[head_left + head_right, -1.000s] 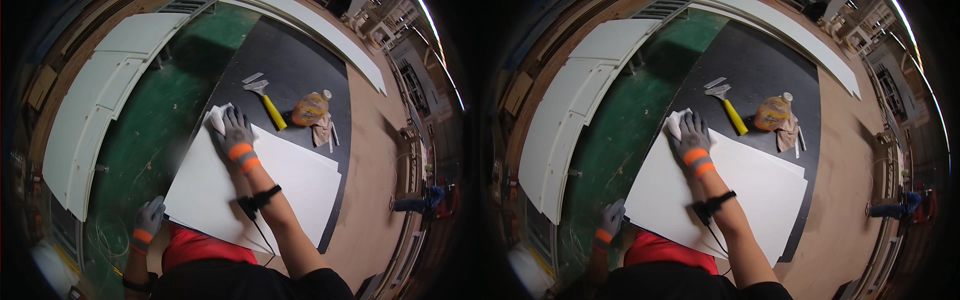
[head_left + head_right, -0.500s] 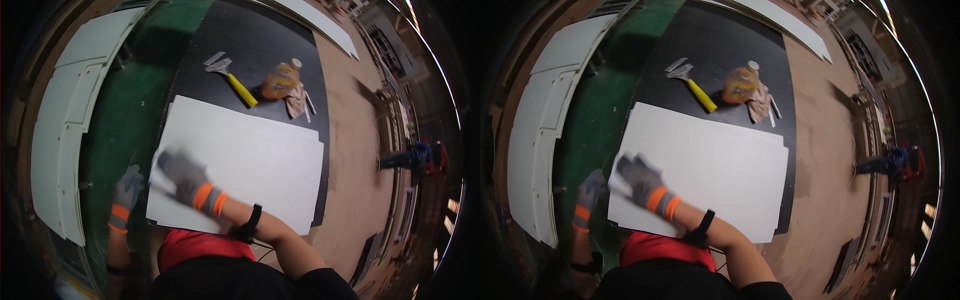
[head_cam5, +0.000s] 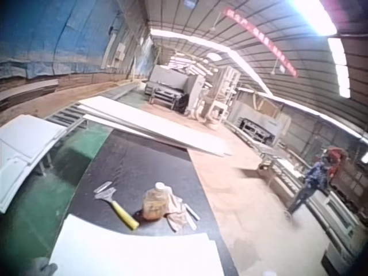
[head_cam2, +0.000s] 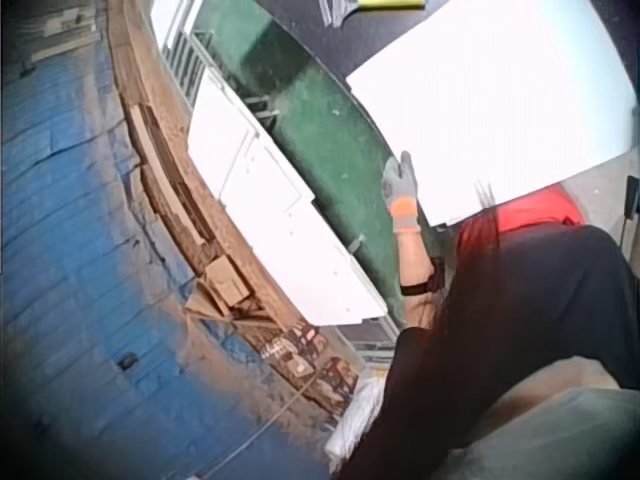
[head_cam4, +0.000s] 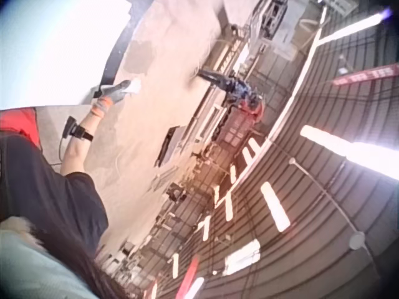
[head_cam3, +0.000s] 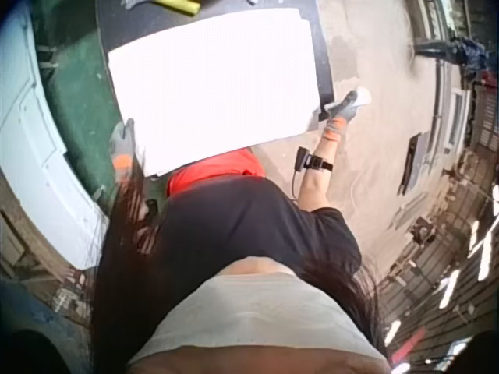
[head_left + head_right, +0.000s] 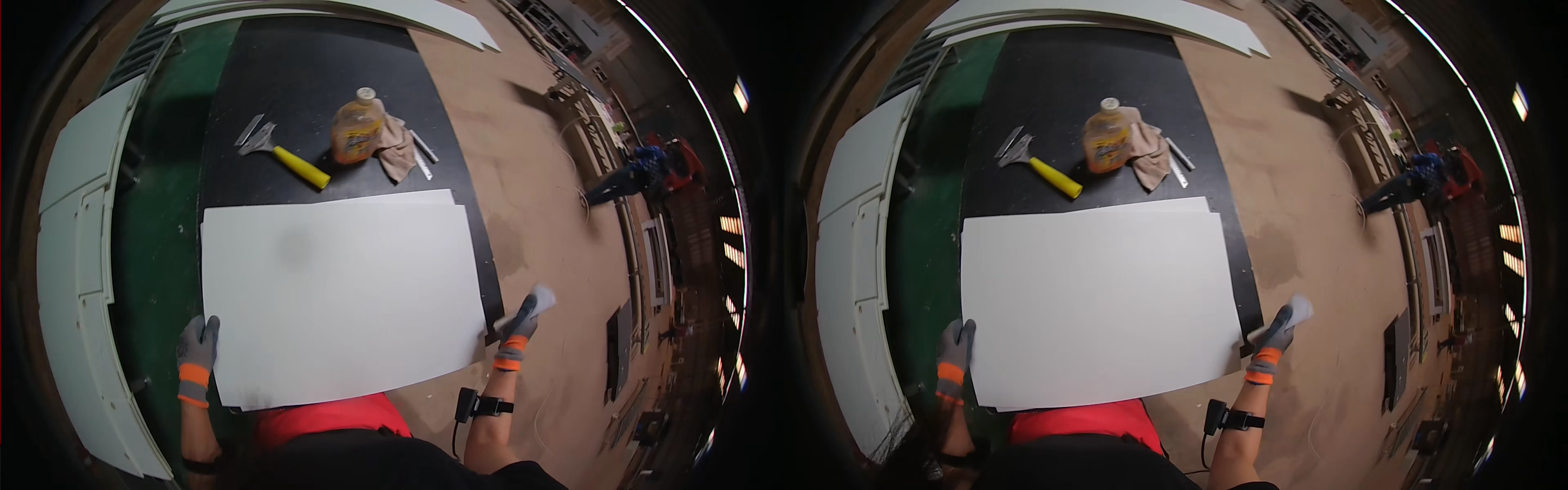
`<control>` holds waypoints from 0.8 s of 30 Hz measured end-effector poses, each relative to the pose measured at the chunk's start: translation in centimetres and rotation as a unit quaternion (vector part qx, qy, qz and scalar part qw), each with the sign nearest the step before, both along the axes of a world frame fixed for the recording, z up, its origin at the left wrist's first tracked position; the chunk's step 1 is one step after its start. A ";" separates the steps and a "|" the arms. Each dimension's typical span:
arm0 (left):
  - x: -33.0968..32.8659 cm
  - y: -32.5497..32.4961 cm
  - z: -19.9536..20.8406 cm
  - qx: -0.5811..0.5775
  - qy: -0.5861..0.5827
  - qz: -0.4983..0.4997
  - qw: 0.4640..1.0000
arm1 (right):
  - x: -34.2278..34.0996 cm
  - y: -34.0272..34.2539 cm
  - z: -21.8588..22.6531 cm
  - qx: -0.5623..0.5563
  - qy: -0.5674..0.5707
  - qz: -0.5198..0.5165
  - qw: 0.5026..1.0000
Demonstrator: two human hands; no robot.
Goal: Cleaning and scraping residue from white furniture panels using a scraper and cloth.
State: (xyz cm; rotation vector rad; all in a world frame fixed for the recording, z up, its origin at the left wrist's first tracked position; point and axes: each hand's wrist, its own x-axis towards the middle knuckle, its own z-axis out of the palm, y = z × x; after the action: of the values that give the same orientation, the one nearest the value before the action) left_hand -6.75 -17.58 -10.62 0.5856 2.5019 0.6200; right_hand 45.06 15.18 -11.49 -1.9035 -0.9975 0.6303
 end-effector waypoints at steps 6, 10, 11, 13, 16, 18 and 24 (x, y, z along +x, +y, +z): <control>-4.1 -0.1 -0.9 -0.019 0.083 -0.018 0.996 | -17.7 5.6 11.4 0.038 0.512 0.326 0.794; -5.4 2.7 1.2 0.140 0.052 0.036 0.988 | -30.6 12.1 15.2 0.234 0.154 0.430 0.858; -6.0 2.7 1.0 0.193 0.103 -0.006 0.976 | -34.0 12.5 15.9 0.243 0.004 0.426 0.872; -6.0 4.4 1.6 0.222 0.126 -0.037 0.966 | -39.3 13.8 15.5 0.423 -0.304 0.436 0.734; -5.9 6.3 2.0 0.219 0.103 -0.055 0.969 | -43.0 12.9 12.2 0.291 -0.467 0.534 0.642; -5.8 7.4 2.9 0.225 0.101 -0.063 0.967 | -43.3 13.2 10.6 0.247 -0.474 0.567 0.627; -7.2 13.7 2.2 0.238 0.155 -0.145 0.948 | -40.4 10.9 13.1 0.271 -0.468 0.551 0.635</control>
State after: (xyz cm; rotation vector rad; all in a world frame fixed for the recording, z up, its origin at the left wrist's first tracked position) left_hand -13.99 -3.87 -8.44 1.2924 2.4692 1.0951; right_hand 4.69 26.06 1.58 -0.7583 -2.7162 -0.1887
